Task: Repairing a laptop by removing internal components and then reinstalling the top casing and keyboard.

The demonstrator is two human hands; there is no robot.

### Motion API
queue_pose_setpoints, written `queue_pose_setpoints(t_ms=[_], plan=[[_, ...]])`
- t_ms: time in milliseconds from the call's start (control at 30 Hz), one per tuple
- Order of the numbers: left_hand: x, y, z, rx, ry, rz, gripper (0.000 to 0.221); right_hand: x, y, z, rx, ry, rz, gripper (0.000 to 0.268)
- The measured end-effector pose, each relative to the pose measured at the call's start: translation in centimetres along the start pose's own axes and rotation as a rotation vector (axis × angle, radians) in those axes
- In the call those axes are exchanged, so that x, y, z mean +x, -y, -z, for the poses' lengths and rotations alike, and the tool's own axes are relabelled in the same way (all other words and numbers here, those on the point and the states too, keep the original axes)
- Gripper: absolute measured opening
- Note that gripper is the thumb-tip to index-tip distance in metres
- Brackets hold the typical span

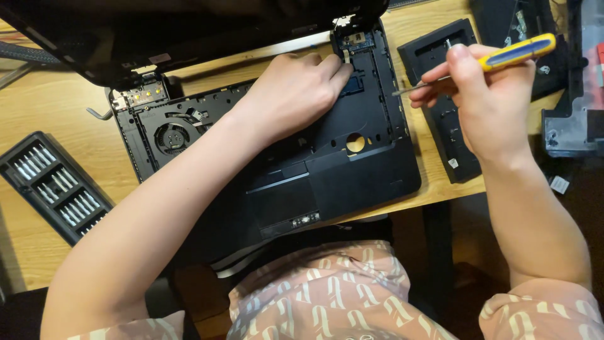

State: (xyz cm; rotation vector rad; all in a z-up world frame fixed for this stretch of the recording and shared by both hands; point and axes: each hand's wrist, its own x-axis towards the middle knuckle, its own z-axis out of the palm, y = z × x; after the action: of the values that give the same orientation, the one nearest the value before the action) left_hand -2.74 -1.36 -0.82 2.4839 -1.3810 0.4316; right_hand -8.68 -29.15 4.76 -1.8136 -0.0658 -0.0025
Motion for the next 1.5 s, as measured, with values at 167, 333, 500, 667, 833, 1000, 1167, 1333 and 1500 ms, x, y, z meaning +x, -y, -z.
queue_pose_setpoints(t_ms=[167, 333, 500, 667, 833, 1000, 1167, 1333, 1500], plan=[[-0.2, -1.4, 0.3, -0.074, 0.024, 0.111, 0.038, 1.2, -0.9, -1.6, -0.118, 0.135, 0.111, 0.021], [-1.0, -1.3, -0.2, -0.097, -0.038, 0.101, 0.052, 2.8, -1.8, -2.6, -0.152, 0.21, 0.086, 0.02], [-1.5, -1.0, -0.6, -0.161, -0.059, 0.105, 0.051, 3.3, -2.3, -3.0, -0.133, 0.235, 0.064, 0.019], [-1.5, -0.9, -0.8, -0.198, -0.079, 0.115, 0.048, 3.6, -2.2, -3.1, -0.131, 0.239, 0.099, 0.018], [-1.5, -1.0, -0.8, -0.202, -0.074, 0.129, 0.048, 3.6, -1.8, -3.2, -0.113, 0.241, 0.079, 0.016], [-1.5, -1.2, -1.2, -0.202, -0.092, 0.153, 0.048, 4.2, -2.3, -3.3, -0.062, 0.23, 0.061, 0.015], [-1.4, -1.3, -1.3, -0.186, -0.09, 0.157, 0.05, 5.7, -2.5, -3.7, -0.041, 0.226, 0.013, 0.013], [-1.8, -1.4, -1.0, -0.182, -0.099, 0.136, 0.049, 6.7, -3.1, -3.0, -0.07, 0.278, 0.003, 0.015], [-2.2, -1.8, -0.3, -0.123, -0.113, 0.139, 0.048, 6.1, -3.4, -3.3, -0.034, 0.259, 0.06, 0.015]])
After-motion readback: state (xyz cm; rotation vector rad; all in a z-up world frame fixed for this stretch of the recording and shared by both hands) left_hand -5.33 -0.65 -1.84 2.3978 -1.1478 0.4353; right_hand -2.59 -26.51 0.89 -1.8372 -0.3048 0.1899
